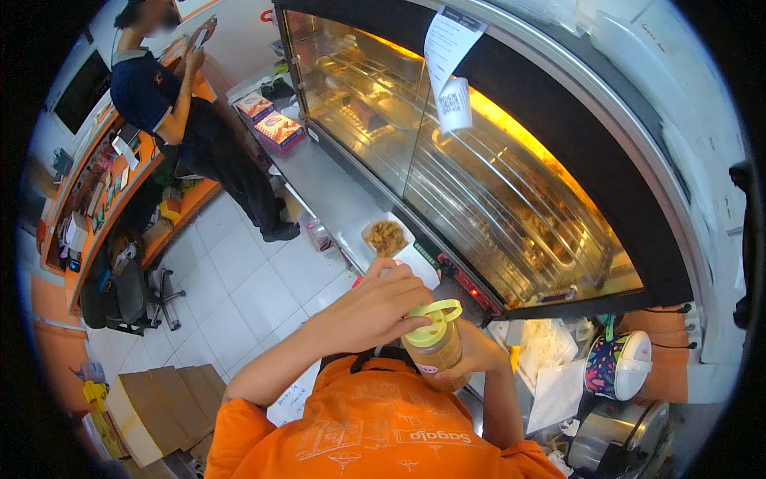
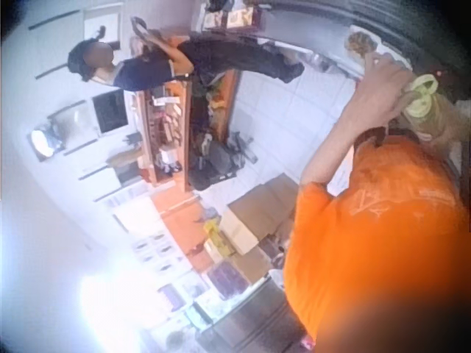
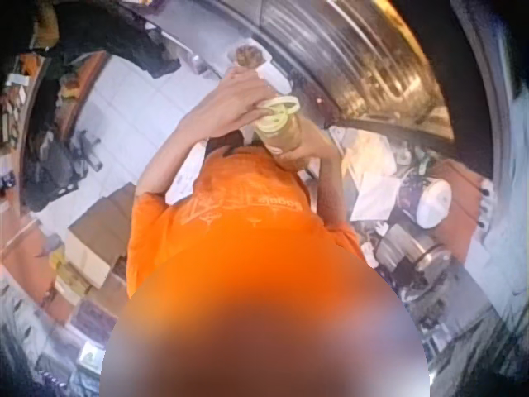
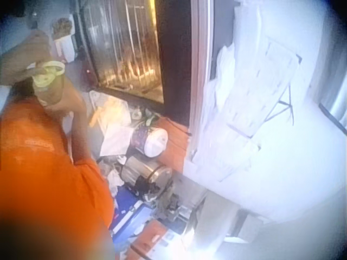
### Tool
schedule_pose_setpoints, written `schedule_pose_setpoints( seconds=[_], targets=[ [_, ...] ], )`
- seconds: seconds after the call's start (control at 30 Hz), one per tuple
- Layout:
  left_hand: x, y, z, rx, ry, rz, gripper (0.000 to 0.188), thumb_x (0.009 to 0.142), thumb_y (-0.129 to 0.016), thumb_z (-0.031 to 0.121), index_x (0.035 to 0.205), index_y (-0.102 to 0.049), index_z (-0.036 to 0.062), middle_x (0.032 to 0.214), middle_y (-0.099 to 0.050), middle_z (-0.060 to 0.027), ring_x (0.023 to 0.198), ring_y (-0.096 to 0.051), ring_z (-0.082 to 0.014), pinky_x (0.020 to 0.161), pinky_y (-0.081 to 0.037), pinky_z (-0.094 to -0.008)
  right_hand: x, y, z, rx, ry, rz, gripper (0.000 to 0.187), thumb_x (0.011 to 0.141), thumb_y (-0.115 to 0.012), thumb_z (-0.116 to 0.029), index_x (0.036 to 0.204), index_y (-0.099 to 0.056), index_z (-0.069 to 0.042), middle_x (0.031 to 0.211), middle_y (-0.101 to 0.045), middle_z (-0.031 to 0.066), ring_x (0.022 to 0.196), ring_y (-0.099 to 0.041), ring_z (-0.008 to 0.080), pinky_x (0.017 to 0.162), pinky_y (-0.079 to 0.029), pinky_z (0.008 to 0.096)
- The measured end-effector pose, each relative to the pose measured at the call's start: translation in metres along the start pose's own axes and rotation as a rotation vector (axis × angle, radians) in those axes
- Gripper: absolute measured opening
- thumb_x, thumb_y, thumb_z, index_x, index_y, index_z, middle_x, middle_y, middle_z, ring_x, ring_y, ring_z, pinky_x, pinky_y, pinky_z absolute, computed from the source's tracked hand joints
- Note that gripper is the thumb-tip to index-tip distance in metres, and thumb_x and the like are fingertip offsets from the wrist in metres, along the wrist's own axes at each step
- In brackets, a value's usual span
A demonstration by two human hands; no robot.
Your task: The person assembles a bento box by placing fried chicken, sauce, rice, and pickled vegetables into a compartmentalized container. They use a squeeze bottle, rice scoop, and tongs to portion ingredients and then hand the completed box to a coworker.
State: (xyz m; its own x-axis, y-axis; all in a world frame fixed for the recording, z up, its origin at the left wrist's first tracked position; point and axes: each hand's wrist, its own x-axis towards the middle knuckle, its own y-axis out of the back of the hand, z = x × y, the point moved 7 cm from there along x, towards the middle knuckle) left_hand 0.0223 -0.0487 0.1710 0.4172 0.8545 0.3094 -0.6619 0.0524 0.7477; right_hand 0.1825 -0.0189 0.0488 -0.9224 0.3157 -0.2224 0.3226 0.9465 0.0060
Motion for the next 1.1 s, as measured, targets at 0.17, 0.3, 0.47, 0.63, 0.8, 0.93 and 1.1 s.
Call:
schedule_pose_setpoints(
  seconds=[0.17, 0.3, 0.47, 0.63, 0.8, 0.93, 1.1],
  targets=[
    [0.039, -0.021, -0.059, -0.061, -0.128, -0.229, 0.022, 0.101, -0.05, 0.027, 0.1, -0.062, 0.009, 0.09, -0.054, -0.0106, 0.094, -0.052, -0.0282, 0.091, -0.032, -0.0433, 0.021, 0.027, 0.007, -0.162, -0.031, 0.139, 0.098, 0.055, -0.092, -0.029, 0.137, -0.044, -0.003, 0.126, -0.06, 0.0136, 0.116, -0.058, 0.0238, 0.102, -0.044, 0.0367],
    [0.053, -0.035, -0.094, -0.178, -0.246, -0.355, 0.025, 0.102, -0.049, 0.031, 0.097, -0.061, 0.0091, 0.088, -0.054, -0.0092, 0.093, -0.052, -0.0267, 0.089, -0.031, -0.0428, 0.042, 0.033, 0.021, -0.118, -0.064, 0.279, 0.097, 0.055, -0.091, -0.027, 0.137, -0.045, -0.003, 0.126, -0.06, 0.0135, 0.116, -0.058, 0.0231, 0.102, -0.043, 0.0367],
    [0.07, -0.03, -0.131, 0.01, -0.5, -0.426, 0.026, 0.101, -0.05, 0.033, 0.093, -0.06, 0.011, 0.085, -0.055, -0.0063, 0.09, -0.053, -0.0236, 0.088, -0.032, -0.0423, 0.073, 0.031, 0.025, -0.076, -0.088, 0.514, 0.095, 0.054, -0.089, -0.026, 0.136, -0.046, -0.003, 0.123, -0.06, 0.013, 0.115, -0.058, 0.0248, 0.102, -0.043, 0.0367],
    [0.076, -0.019, -0.163, 0.086, -0.669, -0.559, 0.023, 0.1, -0.052, 0.033, 0.092, -0.06, 0.0128, 0.081, -0.058, -0.0055, 0.09, -0.057, -0.0226, 0.089, -0.034, -0.0422, 0.096, 0.015, 0.027, -0.096, -0.171, 0.698, 0.095, 0.053, -0.088, -0.028, 0.135, -0.047, -0.004, 0.12, -0.061, 0.0149, 0.113, -0.06, 0.0279, 0.1, -0.045, 0.0364],
    [0.07, -0.03, -0.186, 0.204, -0.75, -0.508, 0.02, 0.096, -0.057, 0.031, 0.095, -0.065, 0.0123, 0.086, -0.062, -0.0074, 0.093, -0.06, -0.0235, 0.092, -0.036, -0.042, 0.107, 0.002, 0.048, -0.171, -0.351, 0.725, 0.094, 0.053, -0.087, -0.028, 0.134, -0.047, -0.004, 0.12, -0.062, 0.0175, 0.113, -0.061, 0.0321, 0.099, -0.046, 0.0382],
    [0.078, -0.068, -0.223, 0.199, -0.661, -0.564, 0.021, 0.093, -0.06, 0.029, 0.1, -0.068, 0.0102, 0.093, -0.064, -0.0112, 0.094, -0.064, -0.0281, 0.084, -0.048, -0.0448, 0.117, 0.015, 0.071, -0.218, -0.532, 0.656, 0.091, 0.053, -0.086, -0.033, 0.131, -0.049, -0.004, 0.118, -0.064, 0.0198, 0.11, -0.063, 0.0343, 0.095, -0.049, 0.0386],
    [0.077, -0.105, -0.277, 0.128, -0.526, -0.65, 0.023, 0.092, -0.061, 0.029, 0.103, -0.069, 0.0109, 0.098, -0.065, -0.0149, 0.091, -0.068, -0.0346, 0.075, -0.056, -0.0463, 0.122, 0.037, 0.091, -0.328, -0.792, 0.461, 0.091, 0.053, -0.084, -0.046, 0.125, -0.052, -0.001, 0.112, -0.067, 0.022, 0.105, -0.066, 0.0353, 0.087, -0.053, 0.0388]
  ],
)
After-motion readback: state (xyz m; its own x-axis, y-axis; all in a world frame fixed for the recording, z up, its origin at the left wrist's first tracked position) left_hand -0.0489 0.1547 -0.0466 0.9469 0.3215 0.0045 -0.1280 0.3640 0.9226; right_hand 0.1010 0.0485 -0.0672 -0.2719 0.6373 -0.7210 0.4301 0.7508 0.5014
